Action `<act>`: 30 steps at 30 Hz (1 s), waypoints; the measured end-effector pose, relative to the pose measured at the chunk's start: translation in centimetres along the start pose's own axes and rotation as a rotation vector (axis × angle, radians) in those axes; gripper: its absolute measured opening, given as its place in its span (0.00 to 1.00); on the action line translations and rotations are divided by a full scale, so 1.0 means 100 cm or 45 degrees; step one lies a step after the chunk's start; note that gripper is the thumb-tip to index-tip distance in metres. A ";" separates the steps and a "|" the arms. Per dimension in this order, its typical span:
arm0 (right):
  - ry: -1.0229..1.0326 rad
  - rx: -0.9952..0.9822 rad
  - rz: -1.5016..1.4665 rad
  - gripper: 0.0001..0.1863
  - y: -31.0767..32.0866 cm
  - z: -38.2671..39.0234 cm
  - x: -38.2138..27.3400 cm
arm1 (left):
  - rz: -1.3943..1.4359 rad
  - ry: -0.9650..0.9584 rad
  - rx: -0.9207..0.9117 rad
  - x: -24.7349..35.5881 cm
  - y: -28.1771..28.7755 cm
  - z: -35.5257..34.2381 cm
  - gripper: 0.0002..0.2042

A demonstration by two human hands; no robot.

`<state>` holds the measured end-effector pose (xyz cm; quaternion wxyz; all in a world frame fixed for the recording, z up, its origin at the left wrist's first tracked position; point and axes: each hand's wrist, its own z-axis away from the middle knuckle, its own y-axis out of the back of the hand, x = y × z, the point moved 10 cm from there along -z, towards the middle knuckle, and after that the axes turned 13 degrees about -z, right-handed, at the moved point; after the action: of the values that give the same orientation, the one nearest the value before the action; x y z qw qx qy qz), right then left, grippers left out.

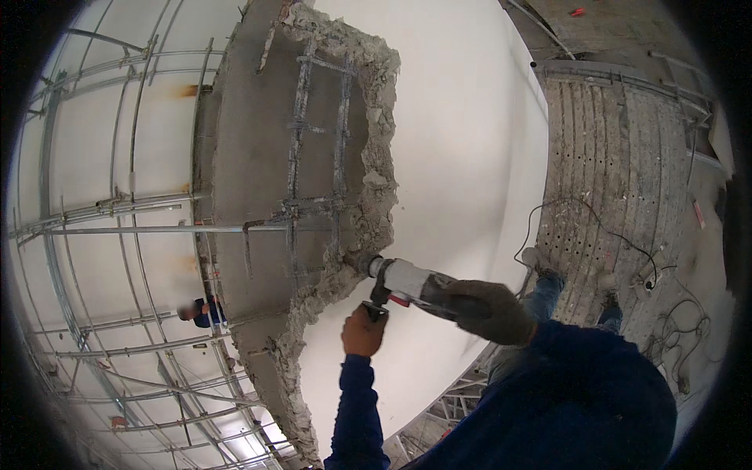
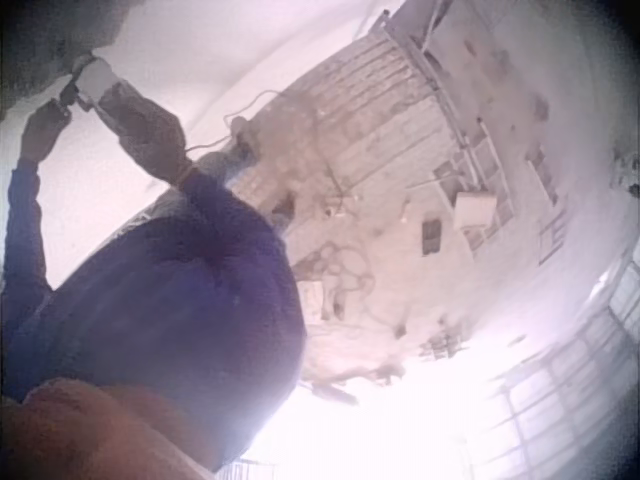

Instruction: The person uses a jackhammer to break apart a section of a concrete ceiling. They repeatedly position the tool against the concrete and operate it to chip away material, creating a large opening.

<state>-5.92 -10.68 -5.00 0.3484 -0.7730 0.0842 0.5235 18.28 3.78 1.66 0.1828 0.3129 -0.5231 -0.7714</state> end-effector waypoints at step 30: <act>0.376 -0.920 1.584 0.25 -0.068 0.034 -0.336 | 1.882 -0.120 0.039 0.138 0.083 0.137 0.10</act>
<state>-19.81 -11.34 26.54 -0.3046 -0.7114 0.3757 0.5099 -1.49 1.68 8.80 0.6274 -0.1517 -0.6154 -0.4524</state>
